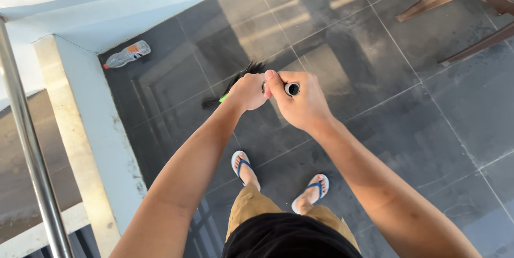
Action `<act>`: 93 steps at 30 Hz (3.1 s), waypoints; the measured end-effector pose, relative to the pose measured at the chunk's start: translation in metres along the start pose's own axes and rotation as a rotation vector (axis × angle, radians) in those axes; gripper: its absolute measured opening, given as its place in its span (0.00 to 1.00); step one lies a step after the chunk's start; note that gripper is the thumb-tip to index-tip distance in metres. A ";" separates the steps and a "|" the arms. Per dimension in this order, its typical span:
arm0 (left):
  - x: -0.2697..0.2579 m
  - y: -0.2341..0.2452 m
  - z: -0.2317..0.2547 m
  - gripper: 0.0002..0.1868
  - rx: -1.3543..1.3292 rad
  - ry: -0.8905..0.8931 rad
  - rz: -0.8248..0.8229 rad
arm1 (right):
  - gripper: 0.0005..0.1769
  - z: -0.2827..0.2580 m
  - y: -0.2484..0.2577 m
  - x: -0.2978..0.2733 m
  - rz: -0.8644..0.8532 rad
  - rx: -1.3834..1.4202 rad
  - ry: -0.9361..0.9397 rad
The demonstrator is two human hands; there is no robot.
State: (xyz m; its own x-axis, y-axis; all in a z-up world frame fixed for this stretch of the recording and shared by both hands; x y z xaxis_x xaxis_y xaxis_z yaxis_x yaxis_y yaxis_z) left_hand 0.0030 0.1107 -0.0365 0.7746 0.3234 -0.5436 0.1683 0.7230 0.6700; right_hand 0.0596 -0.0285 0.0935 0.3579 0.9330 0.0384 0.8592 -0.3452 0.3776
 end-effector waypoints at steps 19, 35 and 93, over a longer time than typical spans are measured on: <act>-0.015 -0.082 -0.024 0.17 -0.063 -0.037 -0.071 | 0.26 -0.006 -0.015 -0.032 -0.069 -0.141 -0.071; -0.051 -0.016 0.015 0.17 0.216 -0.126 0.113 | 0.31 -0.033 0.002 -0.025 0.002 -0.058 0.032; 0.265 0.415 -0.263 0.10 0.106 0.137 0.108 | 0.24 -0.026 -0.081 0.541 -0.161 -0.121 0.068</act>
State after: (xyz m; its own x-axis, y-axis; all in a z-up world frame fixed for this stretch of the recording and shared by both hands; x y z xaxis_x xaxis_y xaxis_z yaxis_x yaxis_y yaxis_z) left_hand 0.1179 0.6573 -0.0356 0.7027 0.4804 -0.5248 0.1582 0.6136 0.7736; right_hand 0.1738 0.5070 0.1078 0.1904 0.9813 0.0291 0.8517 -0.1798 0.4922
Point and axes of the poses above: each hand's wrist, its own x-axis towards the middle knuckle, its own y-axis out of the back of the hand, z = x × y, the point moved 6 cm from there along x, towards the middle knuckle, and after that the axes turned 13 degrees about -z, right-handed, at the moved point
